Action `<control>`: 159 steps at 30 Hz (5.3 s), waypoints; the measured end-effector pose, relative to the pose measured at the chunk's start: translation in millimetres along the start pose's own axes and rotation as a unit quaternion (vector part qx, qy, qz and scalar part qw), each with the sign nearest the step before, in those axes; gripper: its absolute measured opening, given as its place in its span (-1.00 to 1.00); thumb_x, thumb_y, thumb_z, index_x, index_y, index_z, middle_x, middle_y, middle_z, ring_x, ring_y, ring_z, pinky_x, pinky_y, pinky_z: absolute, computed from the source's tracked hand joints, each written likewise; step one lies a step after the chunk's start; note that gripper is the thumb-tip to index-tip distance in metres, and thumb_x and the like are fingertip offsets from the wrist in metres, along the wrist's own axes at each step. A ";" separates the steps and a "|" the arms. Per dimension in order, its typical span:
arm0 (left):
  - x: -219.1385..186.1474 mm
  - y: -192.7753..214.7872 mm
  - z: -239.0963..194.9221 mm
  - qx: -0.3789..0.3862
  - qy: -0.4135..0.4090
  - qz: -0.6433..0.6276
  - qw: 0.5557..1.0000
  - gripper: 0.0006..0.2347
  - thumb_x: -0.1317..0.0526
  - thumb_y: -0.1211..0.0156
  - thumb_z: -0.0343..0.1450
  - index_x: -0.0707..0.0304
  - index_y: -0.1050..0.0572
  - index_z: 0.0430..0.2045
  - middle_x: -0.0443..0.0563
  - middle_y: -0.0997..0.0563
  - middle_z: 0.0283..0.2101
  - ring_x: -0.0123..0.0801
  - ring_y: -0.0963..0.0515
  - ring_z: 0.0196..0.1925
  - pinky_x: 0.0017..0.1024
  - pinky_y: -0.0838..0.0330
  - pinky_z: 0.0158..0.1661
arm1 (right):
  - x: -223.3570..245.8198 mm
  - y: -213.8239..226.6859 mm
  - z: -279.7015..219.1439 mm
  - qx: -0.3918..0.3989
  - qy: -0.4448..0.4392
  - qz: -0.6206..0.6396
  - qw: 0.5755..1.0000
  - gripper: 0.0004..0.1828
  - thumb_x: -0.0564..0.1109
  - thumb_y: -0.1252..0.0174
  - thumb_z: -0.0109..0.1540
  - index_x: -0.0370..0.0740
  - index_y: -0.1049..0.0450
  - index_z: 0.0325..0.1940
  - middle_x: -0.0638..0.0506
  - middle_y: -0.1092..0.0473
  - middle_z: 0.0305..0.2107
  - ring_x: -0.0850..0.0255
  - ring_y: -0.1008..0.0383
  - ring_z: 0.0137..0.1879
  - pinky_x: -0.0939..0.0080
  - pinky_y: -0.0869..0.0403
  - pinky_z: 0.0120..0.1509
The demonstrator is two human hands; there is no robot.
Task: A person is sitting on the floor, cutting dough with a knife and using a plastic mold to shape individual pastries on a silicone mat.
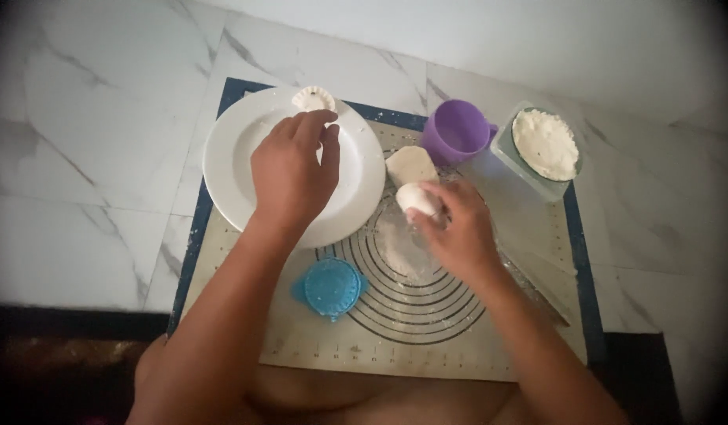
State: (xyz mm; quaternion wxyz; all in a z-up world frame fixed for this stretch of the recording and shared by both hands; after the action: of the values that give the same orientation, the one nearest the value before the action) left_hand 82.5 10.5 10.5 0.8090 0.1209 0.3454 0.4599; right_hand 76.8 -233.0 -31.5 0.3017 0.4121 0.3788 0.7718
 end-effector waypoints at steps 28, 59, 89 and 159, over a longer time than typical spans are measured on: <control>3.3 -5.5 -2.2 0.017 0.008 0.033 0.999 -0.91 0.32 -0.29 0.43 0.17 -0.65 -0.24 -0.13 -0.65 -0.49 -0.37 -0.67 -0.42 -0.44 -0.54 -0.42 | 28.0 -7.8 4.8 0.160 -0.011 -0.110 0.981 -0.59 -0.07 -0.29 0.22 -0.20 -0.57 0.14 -0.24 -0.44 -0.23 -0.21 -0.60 -0.13 -0.10 -0.57 -0.16; 0.0 -15.2 -1.8 0.078 0.020 0.032 0.996 -0.90 0.32 -0.27 0.46 0.16 -0.66 -0.21 -0.11 -0.67 -0.46 -0.37 -0.68 -0.39 -0.45 -0.54 -0.39 | 26.2 -13.9 -19.3 0.176 -0.150 -0.172 0.958 -0.60 -0.03 0.04 0.42 -0.28 -0.44 0.24 -0.31 -0.46 -0.13 -0.14 -0.64 -0.10 -0.06 -0.62 -0.18; 7.2 -28.3 -9.5 0.082 0.013 0.060 0.995 -0.92 0.31 -0.27 0.48 0.14 -0.64 -0.20 -0.14 -0.63 -0.49 -0.37 -0.66 -0.39 -0.45 -0.53 -0.38 | -35.2 -25.4 13.5 0.123 -0.231 0.641 0.722 -0.59 0.10 -0.22 0.27 -0.12 -0.40 0.09 -0.11 -0.47 -0.33 0.16 -0.57 -0.40 0.19 -0.55 -0.41; 32.3 -19.4 -3.5 0.024 0.196 -0.036 0.980 -0.83 0.48 -0.14 0.55 0.38 -0.61 -0.03 0.18 -0.68 -0.29 -0.10 -0.68 -0.24 -0.22 -0.58 -0.17 | -65.3 -29.0 8.2 -0.004 -0.223 0.711 0.667 -0.88 -0.05 -0.10 0.29 -0.11 -0.43 -0.25 -0.07 -0.39 -0.57 0.15 -0.42 -0.64 0.30 -0.32 -0.78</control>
State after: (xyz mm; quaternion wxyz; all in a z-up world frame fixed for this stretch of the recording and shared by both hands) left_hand 103.9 26.2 -16.6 0.7385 0.0353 0.5120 0.4373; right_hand 119.6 -265.6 -79.2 -0.2615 0.7149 -0.1113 0.6389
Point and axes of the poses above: each hand's wrist, its own z-axis towards the middle knuckle, its own y-axis out of the back of the hand, x = y × z, the point moved 7 cm from there along z, towards the middle knuckle
